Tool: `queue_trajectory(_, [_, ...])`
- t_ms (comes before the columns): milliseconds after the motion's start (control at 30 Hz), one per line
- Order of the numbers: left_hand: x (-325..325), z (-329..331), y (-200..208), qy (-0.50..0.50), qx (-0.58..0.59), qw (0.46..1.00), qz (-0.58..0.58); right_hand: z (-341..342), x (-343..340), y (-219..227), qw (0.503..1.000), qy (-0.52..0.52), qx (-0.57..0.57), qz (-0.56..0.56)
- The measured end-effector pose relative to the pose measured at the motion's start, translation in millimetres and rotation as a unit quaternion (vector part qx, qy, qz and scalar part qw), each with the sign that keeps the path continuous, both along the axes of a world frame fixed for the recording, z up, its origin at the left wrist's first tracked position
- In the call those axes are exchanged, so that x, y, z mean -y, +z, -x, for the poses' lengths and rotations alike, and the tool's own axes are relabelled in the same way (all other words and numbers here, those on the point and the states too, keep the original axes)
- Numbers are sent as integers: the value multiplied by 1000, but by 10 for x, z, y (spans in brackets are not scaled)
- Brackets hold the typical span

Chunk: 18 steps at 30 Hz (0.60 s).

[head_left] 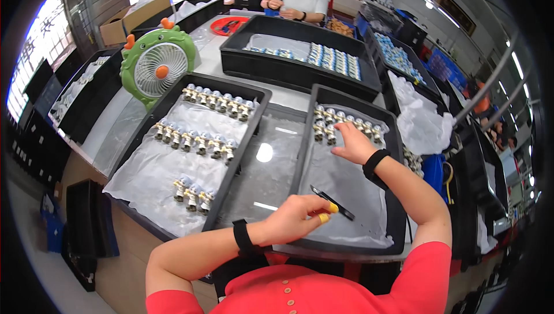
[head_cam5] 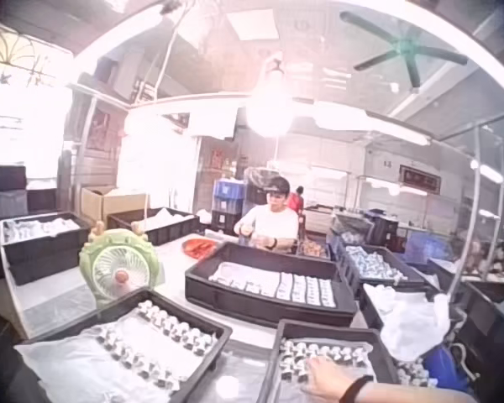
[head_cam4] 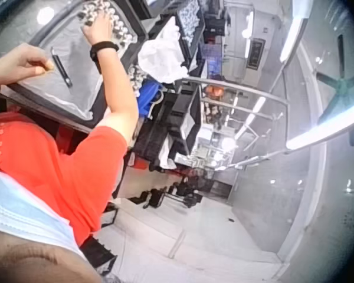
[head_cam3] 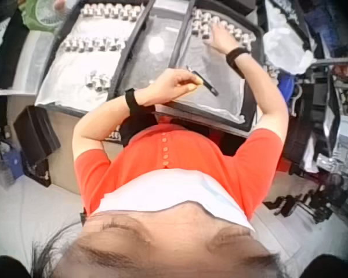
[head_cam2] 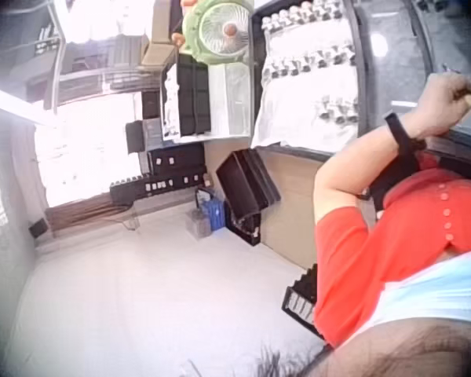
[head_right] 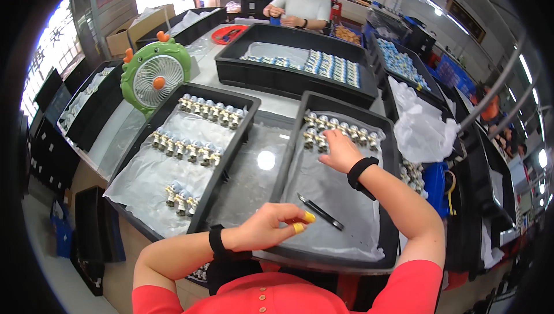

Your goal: The person assembles small, wrapped figurines at a workstation. They pick up individual units from a tray, use a small metal tool to adjust or secure a component on the figurine, and then place the finished item into a separate tray. The process is repeated for multiple units throughout the clip.

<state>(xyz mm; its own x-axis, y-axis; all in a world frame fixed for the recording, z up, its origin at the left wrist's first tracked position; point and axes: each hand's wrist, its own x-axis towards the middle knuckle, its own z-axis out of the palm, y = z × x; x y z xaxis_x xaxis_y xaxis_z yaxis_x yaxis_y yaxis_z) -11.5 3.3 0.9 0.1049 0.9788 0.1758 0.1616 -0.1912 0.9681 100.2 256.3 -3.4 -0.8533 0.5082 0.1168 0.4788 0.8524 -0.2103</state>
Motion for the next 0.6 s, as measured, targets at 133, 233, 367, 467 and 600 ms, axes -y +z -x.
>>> queue_trajectory(133, [17, 78, -47, 31, 28, 999, 24, 334, -413, -488, 994, -75, 64, 41])
queue_trajectory(233, [41, 87, -86, 28, 24, 999, 30, 379, -487, -536, 990, -77, 27, 113])
queue_trajectory(367, [2, 91, -45, 23, 32, 997, 65, 153, -481, -376, 969, -59, -9, 242])
queue_trajectory(467, [-33, 106, -109, 50, 96, 990, 92, 77, -131, -142, 888, -38, -144, 436])
queue_trajectory(600, [-81, 152, -67, 69, 144, 981, 110, -103, 410, 98, 771, 29, -213, 599])
